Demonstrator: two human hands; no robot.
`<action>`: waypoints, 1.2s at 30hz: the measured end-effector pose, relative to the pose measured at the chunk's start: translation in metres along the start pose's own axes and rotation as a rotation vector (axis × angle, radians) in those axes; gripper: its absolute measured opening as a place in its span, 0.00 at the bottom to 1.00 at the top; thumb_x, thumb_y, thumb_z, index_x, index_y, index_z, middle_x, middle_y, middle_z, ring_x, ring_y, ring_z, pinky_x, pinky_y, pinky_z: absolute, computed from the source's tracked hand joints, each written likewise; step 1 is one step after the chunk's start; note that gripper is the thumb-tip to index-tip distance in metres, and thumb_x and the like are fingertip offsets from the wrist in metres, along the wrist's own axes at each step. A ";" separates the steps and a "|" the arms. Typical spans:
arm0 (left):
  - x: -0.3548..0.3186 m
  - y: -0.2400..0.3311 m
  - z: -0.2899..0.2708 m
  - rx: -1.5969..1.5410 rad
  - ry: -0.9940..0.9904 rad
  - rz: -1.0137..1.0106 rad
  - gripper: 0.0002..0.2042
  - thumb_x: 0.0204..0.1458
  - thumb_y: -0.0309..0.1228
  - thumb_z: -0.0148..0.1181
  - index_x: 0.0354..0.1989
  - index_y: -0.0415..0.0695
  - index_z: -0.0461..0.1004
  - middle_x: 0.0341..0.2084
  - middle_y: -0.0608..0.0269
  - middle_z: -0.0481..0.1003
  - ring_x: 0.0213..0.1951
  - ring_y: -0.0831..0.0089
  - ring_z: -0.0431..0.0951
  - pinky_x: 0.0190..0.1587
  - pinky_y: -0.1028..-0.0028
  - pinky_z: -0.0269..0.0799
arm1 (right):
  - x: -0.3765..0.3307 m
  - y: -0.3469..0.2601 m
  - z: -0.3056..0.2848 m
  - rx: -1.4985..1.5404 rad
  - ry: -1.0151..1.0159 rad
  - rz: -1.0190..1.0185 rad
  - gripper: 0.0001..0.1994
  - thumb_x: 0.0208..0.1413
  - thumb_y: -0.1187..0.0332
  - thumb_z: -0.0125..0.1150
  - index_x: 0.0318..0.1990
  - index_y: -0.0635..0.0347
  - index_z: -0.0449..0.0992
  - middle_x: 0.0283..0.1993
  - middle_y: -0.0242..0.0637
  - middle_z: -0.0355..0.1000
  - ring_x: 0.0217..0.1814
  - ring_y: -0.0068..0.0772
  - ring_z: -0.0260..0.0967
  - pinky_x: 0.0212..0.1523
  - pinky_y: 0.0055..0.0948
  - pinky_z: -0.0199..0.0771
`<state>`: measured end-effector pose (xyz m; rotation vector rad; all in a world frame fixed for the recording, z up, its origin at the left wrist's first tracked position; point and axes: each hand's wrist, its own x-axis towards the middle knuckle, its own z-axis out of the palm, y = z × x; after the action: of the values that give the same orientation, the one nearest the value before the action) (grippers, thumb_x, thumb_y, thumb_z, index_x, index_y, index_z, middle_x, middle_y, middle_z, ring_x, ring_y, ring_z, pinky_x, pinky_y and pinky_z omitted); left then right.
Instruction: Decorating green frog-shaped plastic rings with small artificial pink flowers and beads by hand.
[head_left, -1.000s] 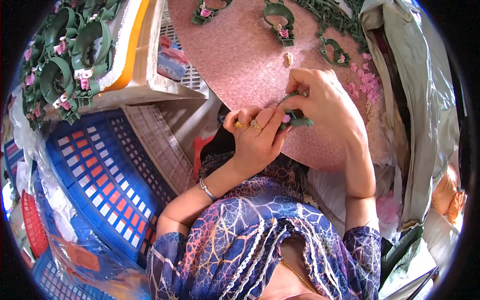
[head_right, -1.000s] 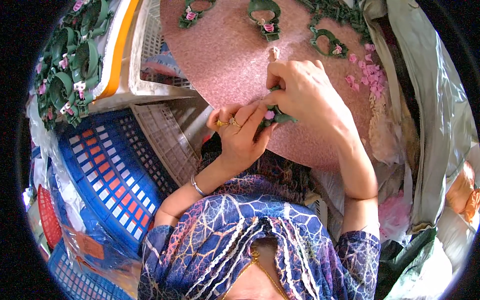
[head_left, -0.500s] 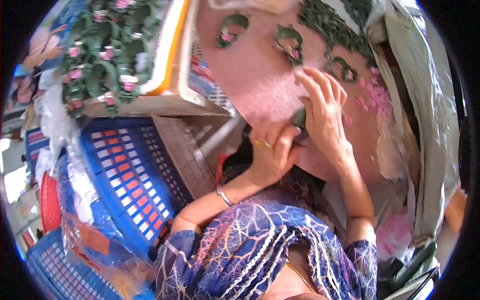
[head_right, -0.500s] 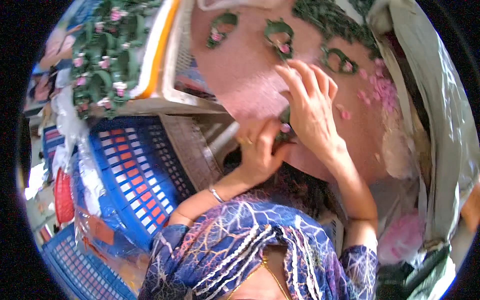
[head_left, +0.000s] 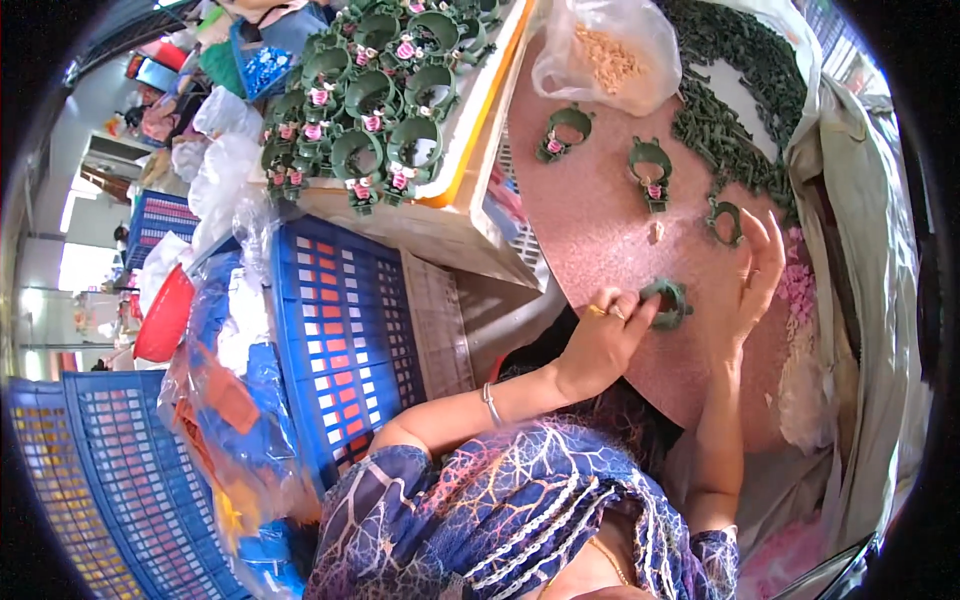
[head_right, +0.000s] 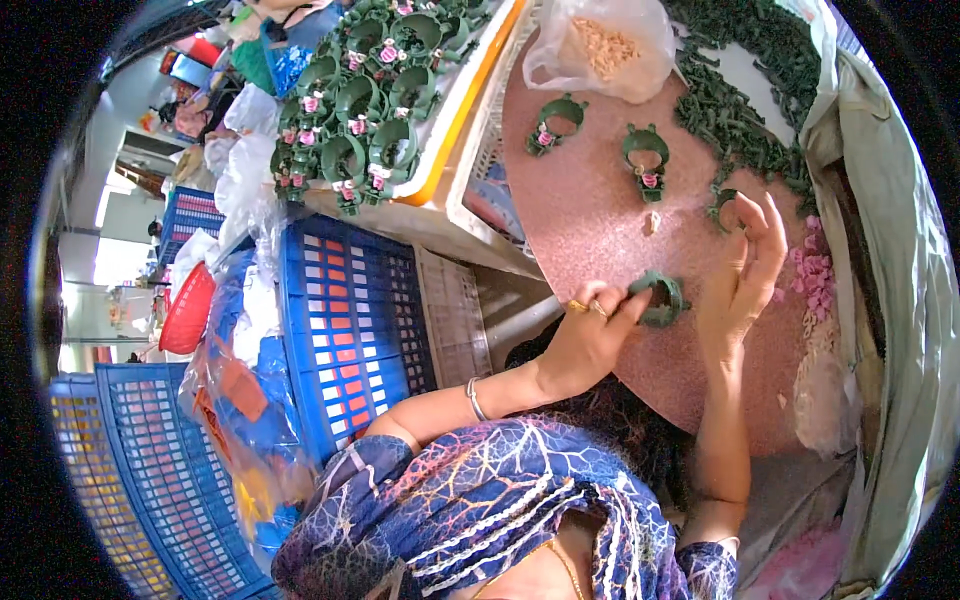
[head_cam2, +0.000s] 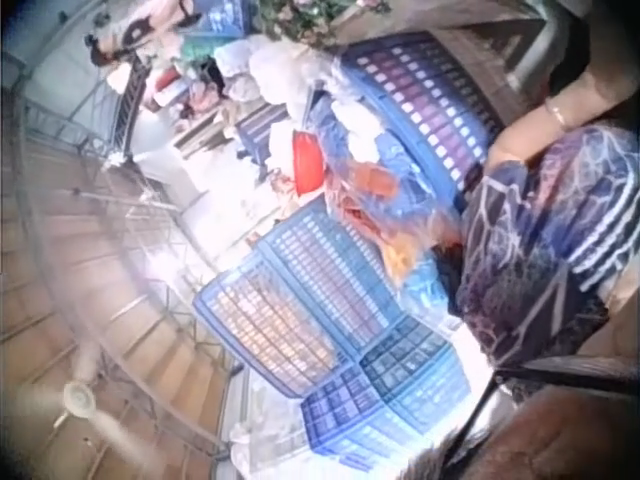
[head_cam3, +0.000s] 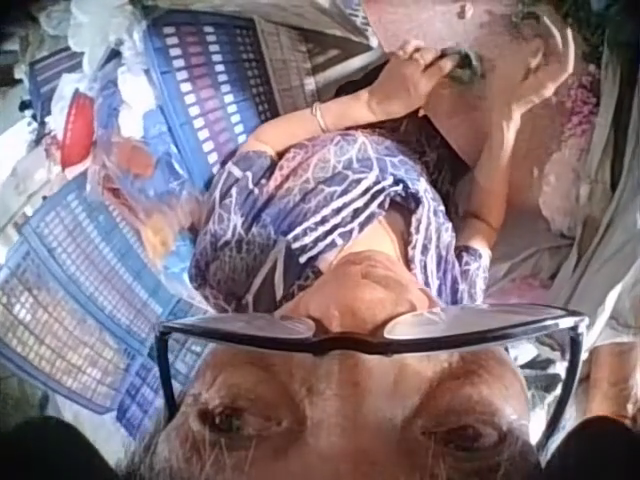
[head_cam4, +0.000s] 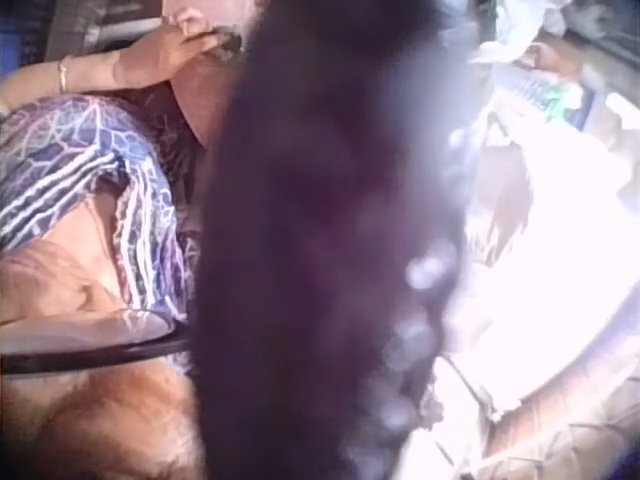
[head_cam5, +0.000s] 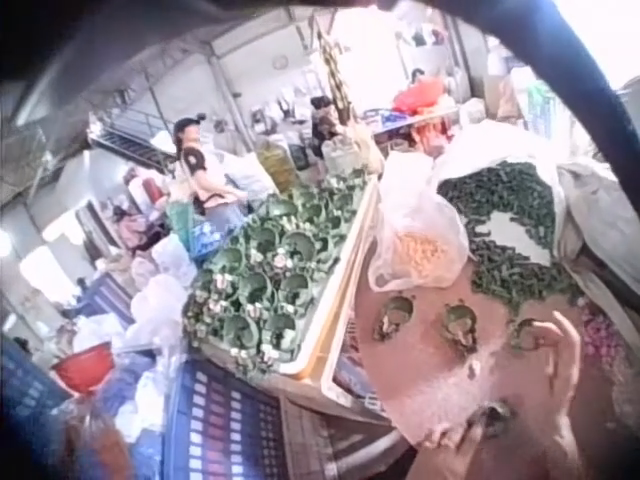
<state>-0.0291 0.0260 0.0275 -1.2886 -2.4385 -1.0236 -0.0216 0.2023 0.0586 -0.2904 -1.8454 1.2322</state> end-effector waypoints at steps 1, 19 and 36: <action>0.002 0.000 0.001 -0.086 0.049 -0.050 0.19 0.47 0.22 0.61 0.51 0.38 0.73 0.38 0.54 0.70 0.41 0.56 0.68 0.42 0.64 0.68 | 0.000 0.005 -0.003 0.009 0.002 -0.005 0.22 0.67 0.75 0.45 0.67 0.60 0.57 0.58 0.43 0.68 0.58 0.34 0.66 0.60 0.33 0.65; 0.243 -0.328 -0.367 -0.304 0.397 -0.699 0.09 0.57 0.35 0.61 0.34 0.41 0.75 0.29 0.61 0.75 0.31 0.70 0.75 0.34 0.68 0.75 | 0.011 0.029 -0.018 0.113 0.065 0.232 0.13 0.65 0.78 0.51 0.56 0.60 0.71 0.45 0.32 0.75 0.44 0.17 0.70 0.45 0.17 0.70; 0.216 -0.138 -0.245 0.780 0.520 0.222 0.09 0.57 0.33 0.60 0.41 0.43 0.81 0.31 0.57 0.79 0.33 0.62 0.77 0.39 0.65 0.73 | 0.017 0.048 -0.019 0.149 0.154 0.151 0.11 0.61 0.82 0.53 0.51 0.64 0.72 0.40 0.35 0.76 0.40 0.21 0.73 0.44 0.21 0.75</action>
<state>-0.3010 -0.0476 0.2433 -0.8486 -1.9133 -0.2323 -0.0291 0.2480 0.0294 -0.4355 -1.6142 1.4024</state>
